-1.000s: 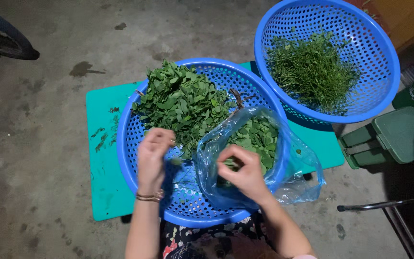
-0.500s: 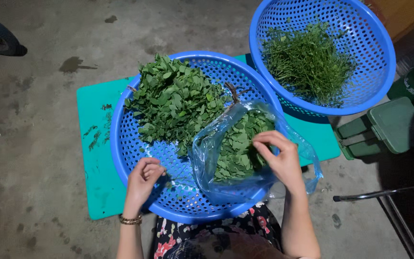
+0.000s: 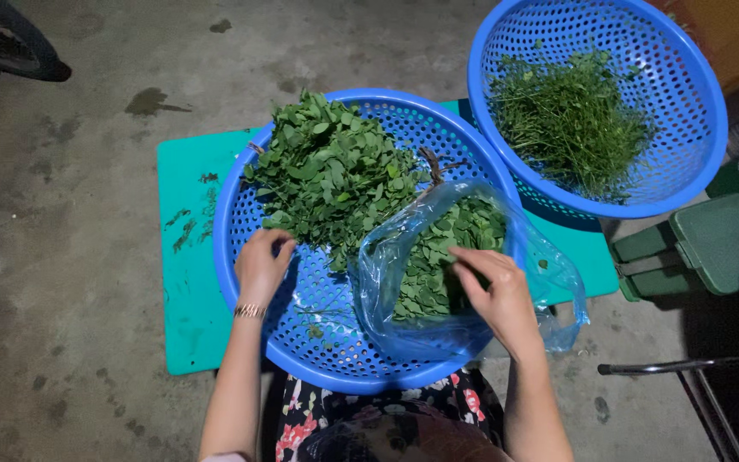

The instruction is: The person picks up bunches of leafy green vegetables from a blue basket, removes the leaves from the stems by hand, and places the leaves into a plastic bag. The stems are discarded into a second blue basket. The process is repeated continuously throughout the clip.

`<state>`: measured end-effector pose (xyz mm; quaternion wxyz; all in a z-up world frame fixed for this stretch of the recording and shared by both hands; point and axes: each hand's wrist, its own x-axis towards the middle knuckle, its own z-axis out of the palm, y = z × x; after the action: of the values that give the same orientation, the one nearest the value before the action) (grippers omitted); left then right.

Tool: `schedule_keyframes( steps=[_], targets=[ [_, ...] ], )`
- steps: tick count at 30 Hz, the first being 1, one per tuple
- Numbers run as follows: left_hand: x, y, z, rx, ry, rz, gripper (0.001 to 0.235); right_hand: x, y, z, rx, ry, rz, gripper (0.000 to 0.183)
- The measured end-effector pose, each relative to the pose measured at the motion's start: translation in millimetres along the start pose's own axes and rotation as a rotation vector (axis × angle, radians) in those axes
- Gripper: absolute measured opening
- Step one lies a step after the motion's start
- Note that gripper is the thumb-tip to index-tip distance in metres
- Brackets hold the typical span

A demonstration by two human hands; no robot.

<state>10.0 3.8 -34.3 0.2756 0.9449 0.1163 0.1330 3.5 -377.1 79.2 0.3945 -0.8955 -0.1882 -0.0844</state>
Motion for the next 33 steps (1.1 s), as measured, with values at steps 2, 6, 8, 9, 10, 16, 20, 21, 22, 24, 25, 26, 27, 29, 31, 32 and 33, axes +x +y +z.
schedule_keyframes(
  steps=[2, 6, 8, 9, 10, 16, 20, 21, 22, 24, 25, 26, 27, 29, 31, 32, 33],
  targets=[
    [17.4, 0.7, 15.6, 0.056, 0.02, 0.001, 0.021, -0.8, -0.2, 0.8, -0.031, -0.006, -0.092, 0.027],
    [25.7, 5.8, 22.4, 0.131, 0.101, 0.034, 0.014, -6.5, 2.9, -1.0, 0.031, -0.007, 0.018, 0.025],
    [17.1, 8.5, 6.2, -0.054, 0.198, 0.034, 0.015, -5.1, 5.3, -2.2, 0.044, 0.037, 0.096, 0.023],
    [14.8, 10.7, -3.7, -0.147, 0.244, 0.034, 0.016, -3.0, 6.6, -2.1, 0.045, 0.076, 0.148, 0.021],
    [10.5, 12.2, -13.1, -0.144, 0.272, 0.039, 0.014, -3.9, 7.2, -1.2, 0.048, 0.105, 0.204, 0.02],
    [-7.0, 9.2, -61.8, -0.449, 0.379, 0.016, 0.012, 4.8, 2.4, 9.6, 0.021, 0.127, -0.056, 0.029],
    [5.9, -0.6, -45.5, -0.728, 0.167, -0.082, 0.016, 7.8, 1.1, 16.2, 0.075, 0.085, -0.014, 0.022],
    [8.9, -4.1, -38.1, -0.737, 0.119, -0.094, 0.017, 6.9, 1.9, 17.4, 0.087, 0.074, 0.005, 0.021],
    [10.2, -7.6, -31.8, -0.535, 0.15, -0.088, 0.016, 6.0, 3.0, 17.9, 0.097, 0.066, 0.023, 0.02],
    [14.5, -12.3, -21.8, -0.132, 0.208, -0.068, 0.015, 3.4, 5.4, 16.8, 0.099, 0.046, 0.013, 0.019],
    [14.7, -14.4, -20.4, -0.074, 0.219, -0.097, 0.015, 3.3, 6.7, 15.8, 0.1, 0.038, 0.007, 0.018],
    [11.1, -16.2, -21.5, -0.017, 0.229, -0.127, 0.015, 3.2, 7.6, 14.1, 0.09, 0.042, 0.016, 0.018],
    [10.6, -17.8, -23.8, 0.04, 0.239, -0.157, 0.015, 3.7, 8.4, 12.8, 0.08, 0.046, 0.026, 0.018],
    [7.5, -23.1, -29.6, -0.121, 0.273, -0.159, 0.017, 1.6, 9.9, 11.3, 0.071, 0.04, 0.063, 0.017],
    [6.9, -29.6, -40.8, -0.42, 0.294, -0.14, 0.018, 3.7, 9.8, 13.2, 0.079, 0.037, 0.107, 0.017],
    [7.6, -33.3, -46.7, -0.639, 0.292, -0.12, 0.018, 4.4, 9.3, 14.4, 0.089, 0.044, 0.072, 0.016],
    [8.4, -36.0, -49.8, -0.859, 0.288, -0.098, 0.018, 4.5, 8.5, 16.0, 0.099, 0.051, 0.036, 0.016]
  ],
)
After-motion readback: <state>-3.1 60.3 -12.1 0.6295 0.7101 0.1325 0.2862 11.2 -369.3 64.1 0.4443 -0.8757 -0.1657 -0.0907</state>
